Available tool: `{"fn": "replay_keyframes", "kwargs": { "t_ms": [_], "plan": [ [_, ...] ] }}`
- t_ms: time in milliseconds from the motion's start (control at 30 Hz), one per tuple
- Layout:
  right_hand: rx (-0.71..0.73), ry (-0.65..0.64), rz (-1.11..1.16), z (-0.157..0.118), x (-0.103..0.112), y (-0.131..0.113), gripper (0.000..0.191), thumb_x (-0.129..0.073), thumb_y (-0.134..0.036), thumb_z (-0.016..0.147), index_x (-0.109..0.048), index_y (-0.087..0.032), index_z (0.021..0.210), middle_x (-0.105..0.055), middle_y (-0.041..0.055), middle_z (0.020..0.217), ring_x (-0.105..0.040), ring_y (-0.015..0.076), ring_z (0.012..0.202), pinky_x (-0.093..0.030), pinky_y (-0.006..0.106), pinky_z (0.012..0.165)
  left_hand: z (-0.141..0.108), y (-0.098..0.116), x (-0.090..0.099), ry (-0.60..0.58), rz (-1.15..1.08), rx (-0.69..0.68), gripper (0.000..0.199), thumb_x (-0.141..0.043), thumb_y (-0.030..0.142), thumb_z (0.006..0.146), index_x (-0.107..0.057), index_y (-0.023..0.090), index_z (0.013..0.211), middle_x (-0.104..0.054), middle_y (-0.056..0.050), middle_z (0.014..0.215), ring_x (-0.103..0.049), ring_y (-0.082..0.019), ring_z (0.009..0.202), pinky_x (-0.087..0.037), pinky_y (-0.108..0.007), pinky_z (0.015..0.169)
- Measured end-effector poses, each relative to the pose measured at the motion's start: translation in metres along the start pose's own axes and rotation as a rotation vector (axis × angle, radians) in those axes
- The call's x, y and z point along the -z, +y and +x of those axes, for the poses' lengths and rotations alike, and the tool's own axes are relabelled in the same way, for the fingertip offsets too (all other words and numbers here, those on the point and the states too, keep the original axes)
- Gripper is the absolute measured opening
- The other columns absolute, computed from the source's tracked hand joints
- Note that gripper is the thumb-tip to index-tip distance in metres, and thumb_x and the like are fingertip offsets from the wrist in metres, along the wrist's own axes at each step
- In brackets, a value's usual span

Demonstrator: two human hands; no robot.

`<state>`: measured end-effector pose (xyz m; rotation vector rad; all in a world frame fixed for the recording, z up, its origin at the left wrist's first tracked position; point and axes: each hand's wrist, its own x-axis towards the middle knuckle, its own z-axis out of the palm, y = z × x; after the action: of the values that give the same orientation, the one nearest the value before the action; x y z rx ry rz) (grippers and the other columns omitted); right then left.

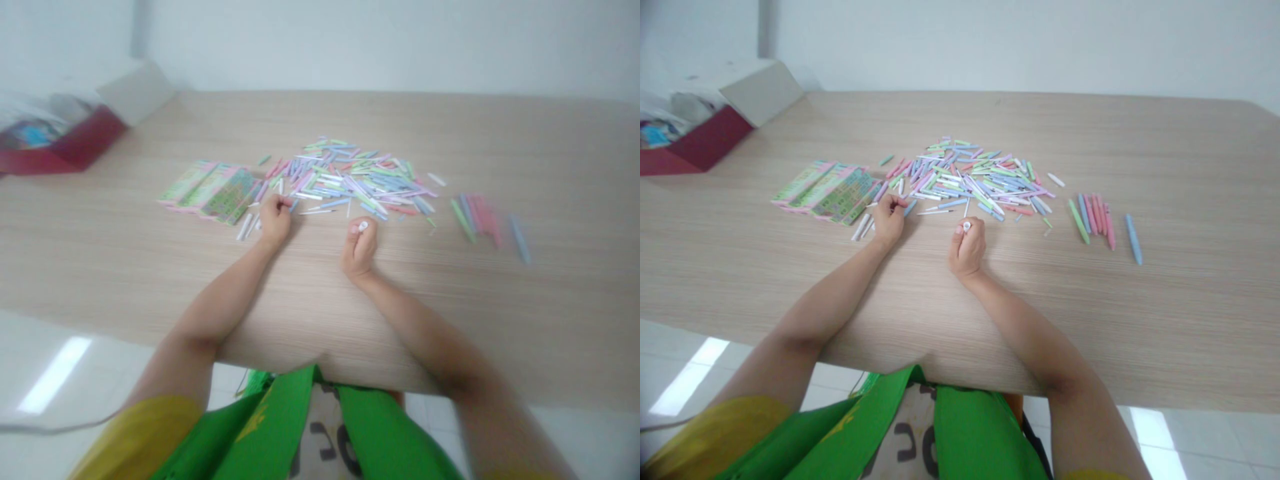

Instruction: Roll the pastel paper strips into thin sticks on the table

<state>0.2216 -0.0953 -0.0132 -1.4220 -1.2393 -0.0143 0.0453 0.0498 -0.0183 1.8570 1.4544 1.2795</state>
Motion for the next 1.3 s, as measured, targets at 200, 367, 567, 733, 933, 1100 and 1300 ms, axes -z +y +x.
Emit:
{"fn": "replay_keyframes", "kwargs": {
  "t_ms": [200, 367, 567, 733, 933, 1100, 1300],
  "plan": [
    [-0.143, -0.103, 0.117, 0.002, 0.003, 0.004, 0.006, -0.035, -0.027, 0.087, -0.04, -0.026, 0.084, -0.047, 0.0005, 0.072, -0.05, 0.0196, 0.068, -0.04, 0.031, 0.069, 0.007, 0.006, -0.009, -0.057, 0.115, -0.117, 0.014, -0.056, 0.011, 0.076, -0.061, 0.021, 0.086, -0.062, -0.004, 0.086, -0.054, -0.02, 0.08, -0.042, -0.033, 0.082],
    [-0.122, -0.191, 0.104, 0.004, 0.006, 0.008, 0.006, -0.037, -0.024, 0.083, -0.04, -0.026, 0.079, -0.044, -0.0013, 0.066, -0.046, 0.0184, 0.064, -0.033, 0.029, 0.065, 0.039, 0.011, -0.023, -0.382, 0.092, -0.213, 0.022, -0.066, 0.018, 0.076, -0.064, 0.02, 0.097, -0.065, -0.004, 0.082, -0.055, -0.02, 0.074, -0.043, -0.032, 0.077],
    [-0.095, -0.189, 0.041, 0.008, 0.005, 0.011, 0.005, -0.038, -0.023, 0.08, -0.042, -0.026, 0.077, -0.045, -0.0009, 0.065, -0.046, 0.0189, 0.064, -0.032, 0.029, 0.065, 0.057, 0.028, -0.029, -0.71, 0.498, -0.378, 0.011, -0.069, 0.03, 0.079, -0.067, 0.02, 0.082, -0.069, -0.01, 0.091, -0.06, -0.029, 0.096, -0.042, -0.043, 0.094],
    [-0.122, -0.21, -0.038, 0.013, 0.003, 0.016, 0.011, -0.036, -0.021, 0.083, -0.046, -0.024, 0.08, -0.056, 0.0025, 0.07, -0.052, 0.0202, 0.069, -0.036, 0.03, 0.068, 0.045, 0.034, -0.031, -0.559, 0.455, -0.406, 0.001, -0.063, 0.019, 0.082, -0.064, 0.019, 0.081, -0.068, -0.012, 0.094, -0.056, -0.037, 0.112, -0.027, -0.06, 0.108],
    [0.072, -0.613, -0.402, 0.0, 0.006, -0.021, 0.025, -0.043, -0.021, 0.089, -0.061, -0.017, 0.106, -0.071, 0.0124, 0.091, -0.064, 0.0261, 0.084, -0.041, 0.035, 0.076, 0.021, 0.062, -0.009, -0.356, -0.239, -0.22, 0.028, -0.058, 0.007, 0.082, -0.068, 0.023, 0.102, -0.063, -0.002, 0.078, -0.059, -0.02, 0.084, -0.043, -0.033, 0.094],
    [0.264, -0.942, -0.431, -0.028, 0.006, -0.055, 0.029, -0.043, -0.021, 0.092, -0.06, -0.016, 0.114, -0.072, 0.0147, 0.102, -0.066, 0.0281, 0.092, -0.045, 0.037, 0.081, 0.005, 0.095, 0.014, -0.382, -0.746, 0.226, 0.014, -0.069, 0.006, 0.08, -0.068, 0.018, 0.086, -0.063, -0.002, 0.074, -0.061, -0.014, 0.076, -0.048, -0.022, 0.077],
    [0.209, -0.9, -0.365, -0.015, -0.004, -0.038, 0.03, -0.041, -0.015, 0.091, -0.061, -0.013, 0.112, -0.072, 0.0141, 0.098, -0.065, 0.0264, 0.092, -0.043, 0.035, 0.083, 0.0, 0.094, 0.03, -0.453, -0.866, 0.302, 0.018, -0.071, 0.004, 0.079, -0.07, 0.017, 0.091, -0.064, -0.002, 0.075, -0.06, -0.011, 0.067, -0.046, -0.019, 0.066]
  ]
}}
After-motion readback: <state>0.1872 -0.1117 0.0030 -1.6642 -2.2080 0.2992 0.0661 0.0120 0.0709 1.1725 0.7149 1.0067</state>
